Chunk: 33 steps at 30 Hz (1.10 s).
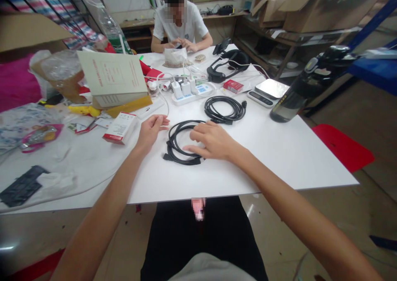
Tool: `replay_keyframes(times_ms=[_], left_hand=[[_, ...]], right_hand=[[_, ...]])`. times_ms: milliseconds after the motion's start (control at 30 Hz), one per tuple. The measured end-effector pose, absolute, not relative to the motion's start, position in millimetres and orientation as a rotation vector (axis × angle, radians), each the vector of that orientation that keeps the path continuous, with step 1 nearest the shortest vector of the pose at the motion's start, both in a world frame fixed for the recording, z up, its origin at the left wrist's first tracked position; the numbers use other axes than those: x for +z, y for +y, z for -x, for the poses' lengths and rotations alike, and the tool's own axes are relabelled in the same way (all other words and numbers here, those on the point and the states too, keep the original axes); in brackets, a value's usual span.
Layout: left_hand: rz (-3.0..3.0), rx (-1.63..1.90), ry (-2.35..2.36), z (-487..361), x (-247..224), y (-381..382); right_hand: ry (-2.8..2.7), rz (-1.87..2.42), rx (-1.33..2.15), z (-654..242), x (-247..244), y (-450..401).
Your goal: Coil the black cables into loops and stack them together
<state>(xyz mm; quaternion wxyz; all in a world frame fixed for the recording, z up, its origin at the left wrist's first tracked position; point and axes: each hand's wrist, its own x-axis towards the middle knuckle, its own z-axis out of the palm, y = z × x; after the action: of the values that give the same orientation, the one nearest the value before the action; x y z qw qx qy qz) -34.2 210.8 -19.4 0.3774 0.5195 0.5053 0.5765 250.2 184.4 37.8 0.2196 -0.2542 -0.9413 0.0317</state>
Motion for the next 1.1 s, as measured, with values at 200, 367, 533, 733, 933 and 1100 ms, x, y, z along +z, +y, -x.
replay_keyframes(times_ms=[200,367,533,733,933,1100], left_hand=[[-1.201,1.563,1.295,35,-15,211],[-1.072,1.626,1.211,33,-7,209],[-1.004,1.621,1.188,26,3,202],[-1.01,1.586,1.196,22,8,196],[-0.985,1.582,1.164,23,8,196],[-0.979,1.574,1.176,25,8,197]], right_hand=[[-1.992,1.087,0.099,-287,28,226],[-1.709,1.182,0.228,-297,12,224],[-1.614,1.173,0.218,-294,15,220],[-1.559,1.203,0.202,-294,17,220],[-1.589,1.226,0.173,-295,17,222],[-1.783,1.323,0.03,-311,9,239]])
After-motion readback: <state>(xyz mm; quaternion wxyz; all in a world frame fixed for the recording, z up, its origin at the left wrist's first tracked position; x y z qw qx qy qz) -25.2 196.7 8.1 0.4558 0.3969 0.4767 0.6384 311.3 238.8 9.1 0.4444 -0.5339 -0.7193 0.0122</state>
